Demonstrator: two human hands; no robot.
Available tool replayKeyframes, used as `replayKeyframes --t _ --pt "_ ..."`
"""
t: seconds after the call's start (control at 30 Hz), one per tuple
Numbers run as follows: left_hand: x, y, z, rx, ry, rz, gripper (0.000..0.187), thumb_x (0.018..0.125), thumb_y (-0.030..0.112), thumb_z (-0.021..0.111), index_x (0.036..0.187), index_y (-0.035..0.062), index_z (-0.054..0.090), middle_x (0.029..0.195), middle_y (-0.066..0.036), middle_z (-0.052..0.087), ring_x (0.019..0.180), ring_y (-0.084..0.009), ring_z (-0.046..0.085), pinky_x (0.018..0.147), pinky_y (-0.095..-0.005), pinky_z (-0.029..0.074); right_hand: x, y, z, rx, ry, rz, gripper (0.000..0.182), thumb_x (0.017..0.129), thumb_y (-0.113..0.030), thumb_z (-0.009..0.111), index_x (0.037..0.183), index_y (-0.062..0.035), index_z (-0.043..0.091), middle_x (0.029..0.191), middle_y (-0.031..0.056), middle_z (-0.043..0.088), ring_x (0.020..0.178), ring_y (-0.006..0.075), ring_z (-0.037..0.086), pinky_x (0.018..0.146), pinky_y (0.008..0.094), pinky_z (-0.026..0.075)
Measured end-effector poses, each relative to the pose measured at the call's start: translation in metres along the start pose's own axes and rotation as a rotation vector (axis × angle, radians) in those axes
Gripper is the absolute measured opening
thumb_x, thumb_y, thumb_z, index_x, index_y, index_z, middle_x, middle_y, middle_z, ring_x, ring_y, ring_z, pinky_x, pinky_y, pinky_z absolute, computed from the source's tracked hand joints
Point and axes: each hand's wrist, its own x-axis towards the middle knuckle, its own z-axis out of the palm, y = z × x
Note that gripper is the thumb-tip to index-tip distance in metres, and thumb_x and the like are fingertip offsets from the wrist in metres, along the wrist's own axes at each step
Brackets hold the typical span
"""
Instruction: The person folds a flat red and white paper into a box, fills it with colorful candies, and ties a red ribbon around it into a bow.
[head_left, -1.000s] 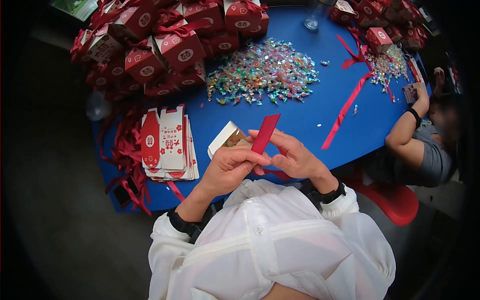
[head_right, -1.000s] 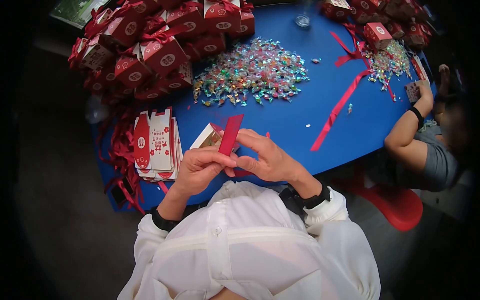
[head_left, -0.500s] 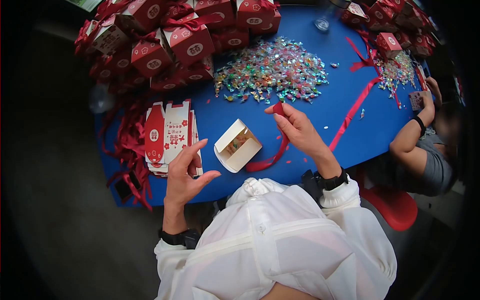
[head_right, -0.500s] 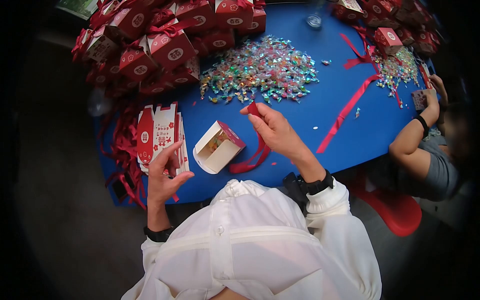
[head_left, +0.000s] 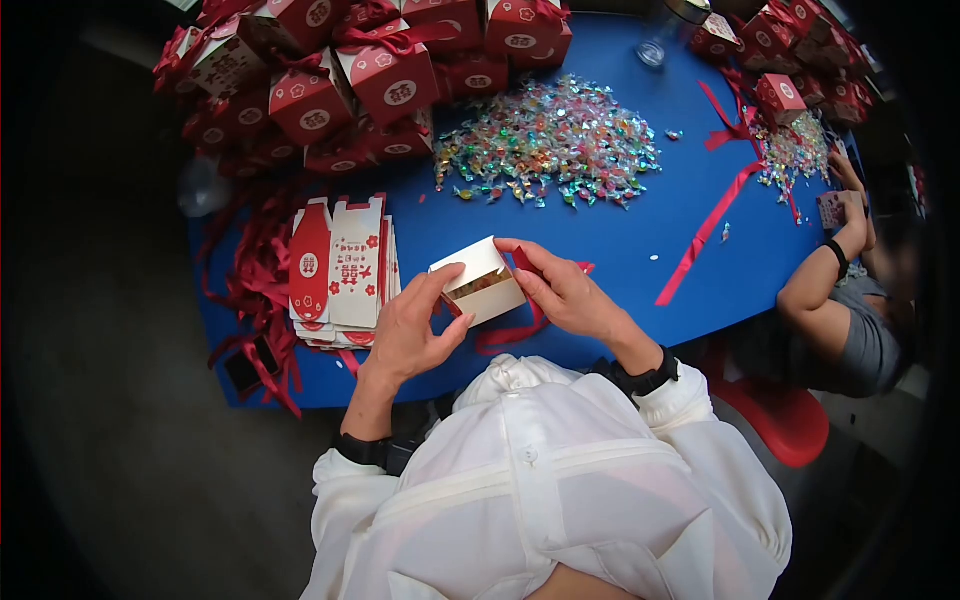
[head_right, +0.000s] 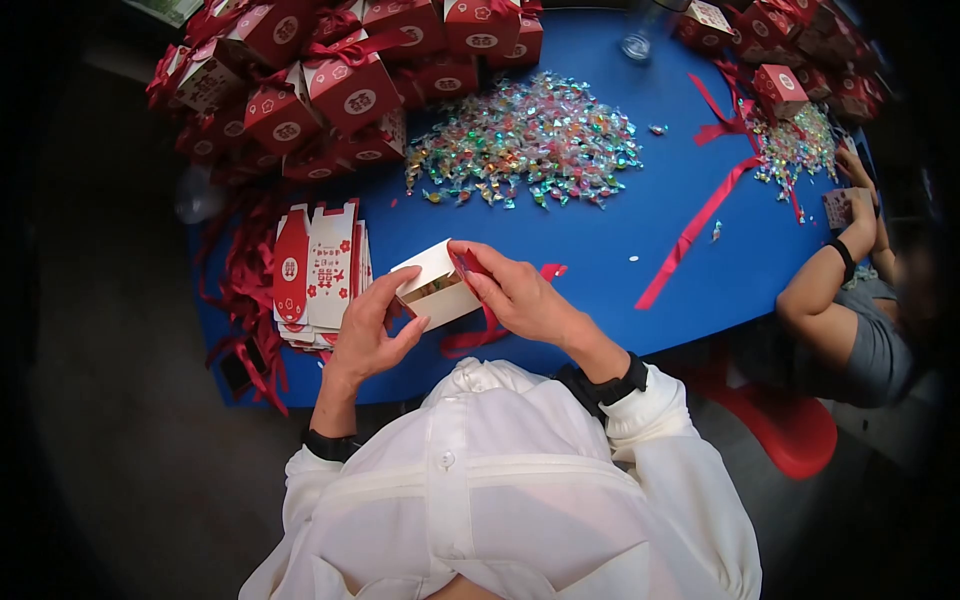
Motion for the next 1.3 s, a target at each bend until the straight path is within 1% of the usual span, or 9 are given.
replayKeyframes --t 0.27,0.5,0.7,0.8,0.87,0.97,1.1,1.17,1.3 --pt "0.000 0.009 0.018 0.326 0.121 -0.005 0.052 0.078 0.019 0.070 0.127 0.0117 0.055 0.083 -0.010 0.054 0.064 -0.0237 0.059 0.057 -0.0348 0.049 -0.002 -0.002 0.004 -0.032 0.049 0.018 0.037 0.097 -0.010 0.047 0.134 -0.0018 0.045 0.110 0.0189 0.064 0.095 0.0286 0.065 0.082 0.0345 0.050" --pt "0.004 0.013 0.022 0.422 0.171 -0.024 0.054 0.078 0.021 0.072 0.129 0.0148 0.054 0.081 -0.009 0.051 0.067 -0.0241 0.059 0.055 -0.0369 0.049 -0.002 -0.008 0.012 -0.179 0.108 -0.037 0.036 0.097 -0.008 0.047 0.131 -0.0004 0.045 0.098 0.0228 0.065 0.084 0.0381 0.065 0.071 0.0395 0.050" --pt "0.004 0.021 0.024 0.515 0.188 -0.001 0.049 0.077 0.021 0.073 0.124 0.0131 0.059 0.082 -0.009 0.049 0.069 -0.0232 0.057 0.055 -0.0363 0.047 -0.001 -0.012 0.012 -0.137 0.134 0.014 0.036 0.096 -0.007 0.048 0.130 0.0016 0.046 0.095 0.0234 0.065 0.082 0.0380 0.065 0.070 0.0403 0.050" --pt "0.007 0.025 0.022 0.501 0.149 -0.027 0.042 0.077 0.019 0.073 0.118 0.0119 0.063 0.098 -0.014 0.051 0.089 -0.0286 0.058 0.068 -0.0394 0.049 0.000 -0.005 0.014 -0.167 0.177 -0.069 0.036 0.096 -0.007 0.048 0.130 0.0024 0.046 0.095 0.0239 0.065 0.082 0.0378 0.065 0.070 0.0403 0.050" --pt "0.008 0.011 0.028 0.510 0.319 0.262 0.038 0.078 0.017 0.072 0.115 0.0117 0.065 0.121 -0.020 0.047 0.113 -0.0372 0.049 0.089 -0.0449 0.045 0.000 -0.003 0.014 -0.160 0.170 -0.077 0.037 0.095 -0.007 0.048 0.131 0.0027 0.046 0.095 0.0242 0.064 0.083 0.0378 0.065 0.070 0.0402 0.050" --pt "0.011 -0.012 0.042 0.279 0.262 0.272 0.030 0.080 0.018 0.070 0.108 0.0095 0.065 0.132 -0.022 0.040 0.125 -0.0415 0.039 0.103 -0.0474 0.035 0.001 0.001 0.017 -0.154 0.159 -0.113 0.038 0.095 -0.007 0.050 0.131 0.0027 0.045 0.095 0.0247 0.064 0.084 0.0386 0.065 0.071 0.0403 0.050" --pt "0.017 -0.018 0.047 0.178 0.194 0.283 0.026 0.083 0.019 0.066 0.105 0.0052 0.061 0.138 -0.022 0.036 0.132 -0.0437 0.032 0.108 -0.0519 0.028 0.002 0.013 0.022 -0.227 0.173 -0.221 0.040 0.094 -0.006 0.051 0.132 0.0021 0.045 0.096 0.0248 0.063 0.085 0.0409 0.063 0.071 0.0418 0.050" --pt "0.020 -0.014 0.046 0.049 0.198 0.271 0.029 0.088 0.019 0.060 0.111 0.0037 0.052 0.142 -0.022 0.034 0.137 -0.0450 0.025 0.112 -0.0558 0.019 0.004 0.016 0.022 -0.259 0.162 -0.232 0.041 0.094 -0.007 0.051 0.133 0.0020 0.044 0.096 0.0249 0.063 0.085 0.0415 0.063 0.071 0.0426 0.050" --pt "0.019 -0.015 0.041 -0.143 0.171 0.225 0.036 0.092 0.021 0.056 0.121 0.0048 0.041 0.143 -0.021 0.035 0.139 -0.0445 0.022 0.112 -0.0574 0.014 0.007 0.012 0.021 -0.280 0.115 -0.262 0.036 0.093 -0.007 0.052 0.127 0.0032 0.046 0.096 0.0251 0.063 0.085 0.0424 0.063 0.070 0.0442 0.050"
